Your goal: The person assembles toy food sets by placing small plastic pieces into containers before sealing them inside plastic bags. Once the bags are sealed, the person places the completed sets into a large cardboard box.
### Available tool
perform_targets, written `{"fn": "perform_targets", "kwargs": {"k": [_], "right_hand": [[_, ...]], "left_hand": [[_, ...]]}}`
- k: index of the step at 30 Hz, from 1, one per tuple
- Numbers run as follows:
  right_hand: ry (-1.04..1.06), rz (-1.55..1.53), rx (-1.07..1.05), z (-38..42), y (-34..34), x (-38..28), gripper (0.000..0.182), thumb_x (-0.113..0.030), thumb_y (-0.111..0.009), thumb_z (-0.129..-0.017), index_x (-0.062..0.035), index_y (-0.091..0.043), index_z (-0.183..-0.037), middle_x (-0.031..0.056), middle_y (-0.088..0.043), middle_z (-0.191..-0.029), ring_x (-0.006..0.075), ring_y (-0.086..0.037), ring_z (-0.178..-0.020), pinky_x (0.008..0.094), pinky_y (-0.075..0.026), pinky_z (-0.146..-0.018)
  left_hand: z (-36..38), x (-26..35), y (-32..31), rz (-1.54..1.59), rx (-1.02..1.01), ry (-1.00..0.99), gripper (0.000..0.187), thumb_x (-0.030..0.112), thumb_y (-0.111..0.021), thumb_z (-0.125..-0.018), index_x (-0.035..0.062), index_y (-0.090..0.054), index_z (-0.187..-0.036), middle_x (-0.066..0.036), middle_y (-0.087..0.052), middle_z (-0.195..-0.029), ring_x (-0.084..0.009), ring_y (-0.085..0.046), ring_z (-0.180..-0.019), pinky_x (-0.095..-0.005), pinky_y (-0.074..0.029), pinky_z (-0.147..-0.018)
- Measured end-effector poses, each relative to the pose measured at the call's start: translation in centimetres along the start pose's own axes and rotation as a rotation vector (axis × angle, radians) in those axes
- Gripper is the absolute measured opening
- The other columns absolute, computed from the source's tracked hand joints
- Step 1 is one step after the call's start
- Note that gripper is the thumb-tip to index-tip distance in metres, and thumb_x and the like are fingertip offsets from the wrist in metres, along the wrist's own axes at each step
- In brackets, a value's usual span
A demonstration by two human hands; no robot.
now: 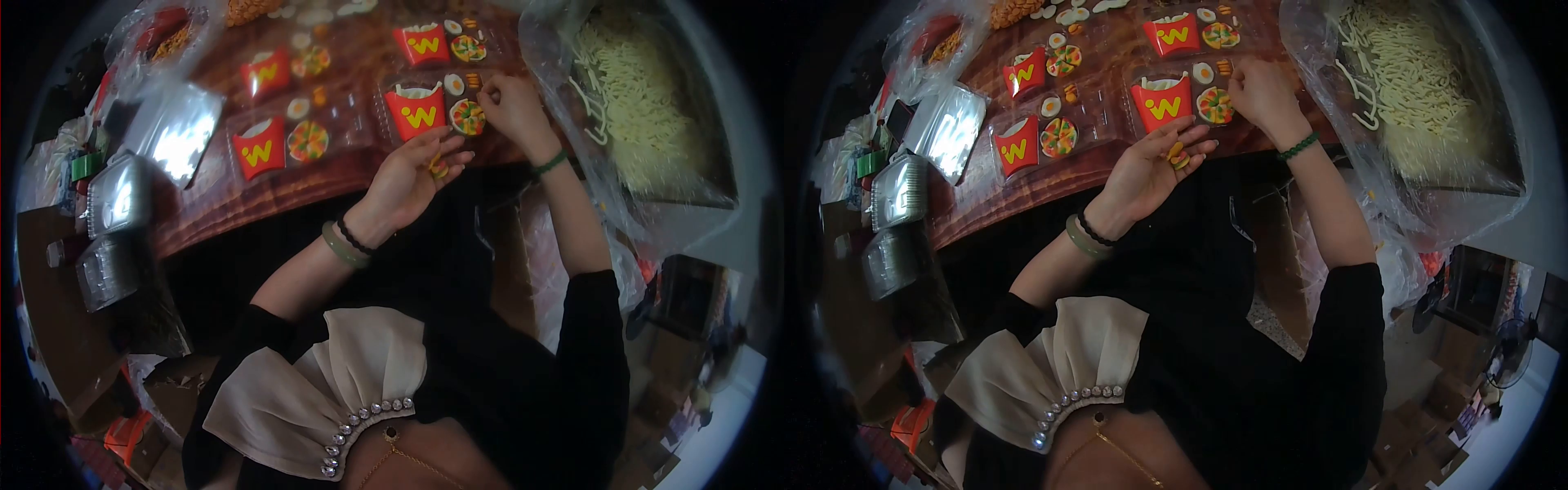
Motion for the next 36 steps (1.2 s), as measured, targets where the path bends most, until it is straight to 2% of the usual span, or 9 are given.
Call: {"fn": "perform_targets", "kwargs": {"k": [5, 8, 11, 17, 21, 23, 27, 32, 36], "right_hand": [[-0.036, -0.234, 0.033, 0.2, 2.1, -0.8, 0.018, -0.015, -0.066, -0.078, -0.0009, -0.066, -0.088, 0.0134, -0.066, -0.080, 0.0240, -0.065, -0.074, 0.0333, -0.051, -0.067], [0.157, -0.681, -0.229, 0.7, 3.1, -7.1, 0.018, -0.010, -0.066, -0.081, -0.0010, -0.066, -0.097, 0.0063, -0.067, -0.085, 0.0129, -0.063, -0.079, 0.0251, -0.050, -0.071], [0.341, -0.612, -0.396, 0.7, 2.7, -10.9, 0.018, -0.008, -0.066, -0.080, -0.0003, -0.066, -0.097, 0.0066, -0.066, -0.085, 0.0136, -0.063, -0.079, 0.0248, -0.050, -0.072], [0.642, -0.458, -0.284, -1.9, 2.0, -15.2, 0.010, -0.005, -0.065, -0.076, 0.0009, -0.059, -0.082, 0.0068, -0.062, -0.077, 0.0135, -0.060, -0.066, 0.0271, -0.046, -0.059], [0.369, -0.504, -0.390, -4.7, 0.7, -16.6, 0.013, -0.008, -0.066, -0.078, -0.0008, -0.060, -0.088, 0.0044, -0.063, -0.075, 0.0097, -0.060, -0.065, 0.0231, -0.047, -0.058], [0.167, -0.906, -0.654, -5.4, -1.8, -17.2, 0.016, -0.011, -0.067, -0.081, 0.0007, -0.061, -0.089, 0.0040, -0.064, -0.079, 0.0088, -0.061, -0.070, 0.0216, -0.049, -0.062], [0.140, -0.885, -0.718, -8.7, -4.1, -17.3, 0.016, -0.010, -0.068, -0.080, 0.0011, -0.062, -0.090, 0.0043, -0.065, -0.081, 0.0089, -0.061, -0.073, 0.0221, -0.050, -0.065], [0.189, -0.510, -0.189, -15.3, -7.1, -13.5, 0.023, -0.021, -0.069, -0.075, -0.0017, -0.067, -0.088, 0.0089, -0.067, -0.077, 0.0164, -0.065, -0.068, 0.0301, -0.051, -0.064], [0.222, -0.263, -0.076, -15.3, -9.2, -13.9, 0.020, -0.020, -0.068, -0.074, -0.0026, -0.068, -0.083, 0.0119, -0.067, -0.079, 0.0236, -0.065, -0.070, 0.0344, -0.051, -0.065]], "left_hand": [[0.2, 0.8, -0.5, 0.127, -0.093, 0.034, 0.043, 0.014, -0.029, -0.098, -0.0037, -0.026, -0.137, -0.017, -0.040, -0.135, -0.0297, -0.045, -0.122, -0.0361, -0.041, -0.101], [0.2, 2.4, -1.8, 0.212, -0.200, 0.000, 0.040, 0.015, -0.033, -0.097, -0.0025, -0.034, -0.133, -0.015, -0.046, -0.125, -0.0250, -0.049, -0.115, -0.0364, -0.041, -0.098], [0.2, 3.9, -2.0, 0.239, -0.219, -0.059, 0.038, 0.013, -0.033, -0.096, -0.0025, -0.037, -0.130, -0.013, -0.047, -0.121, -0.0217, -0.051, -0.108, -0.0362, -0.042, -0.097], [0.9, 7.3, 0.3, 0.114, -0.083, -0.138, 0.026, 0.010, -0.042, -0.096, -0.0018, -0.047, -0.118, -0.010, -0.053, -0.112, -0.0185, -0.054, -0.105, -0.0318, -0.047, -0.091], [1.8, 10.0, 3.2, 0.076, 0.050, -0.225, 0.020, 0.014, -0.051, -0.094, -0.0004, -0.051, -0.108, -0.008, -0.057, -0.104, -0.0178, -0.061, -0.091, -0.0234, -0.054, -0.078], [2.2, 11.4, 4.7, -0.005, 0.105, -0.262, 0.019, 0.013, -0.052, -0.094, 0.0001, -0.052, -0.108, -0.008, -0.057, -0.104, -0.0174, -0.061, -0.091, -0.0242, -0.053, -0.078], [3.1, 14.3, 5.5, -0.138, 0.254, -0.337, 0.024, 0.011, -0.054, -0.092, -0.0014, -0.051, -0.112, -0.011, -0.056, -0.108, -0.0185, -0.060, -0.093, -0.0272, -0.053, -0.078], [3.3, 15.5, 6.8, 0.015, 0.223, -0.410, 0.032, 0.015, -0.049, -0.094, -0.0062, -0.047, -0.119, -0.015, -0.055, -0.111, -0.0257, -0.057, -0.103, -0.0292, -0.051, -0.088], [4.0, 14.9, 6.3, 0.125, 0.129, -0.383, 0.036, 0.011, -0.039, -0.096, -0.0099, -0.038, -0.126, -0.019, -0.048, -0.120, -0.0319, -0.050, -0.115, -0.0327, -0.046, -0.097]]}}
Point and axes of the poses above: each hand's wrist, its own z-axis away from the middle knuckle, its own y-axis out of the back of the hand, x = y × z, the point moved 8 cm from there along -z, towards the middle knuckle
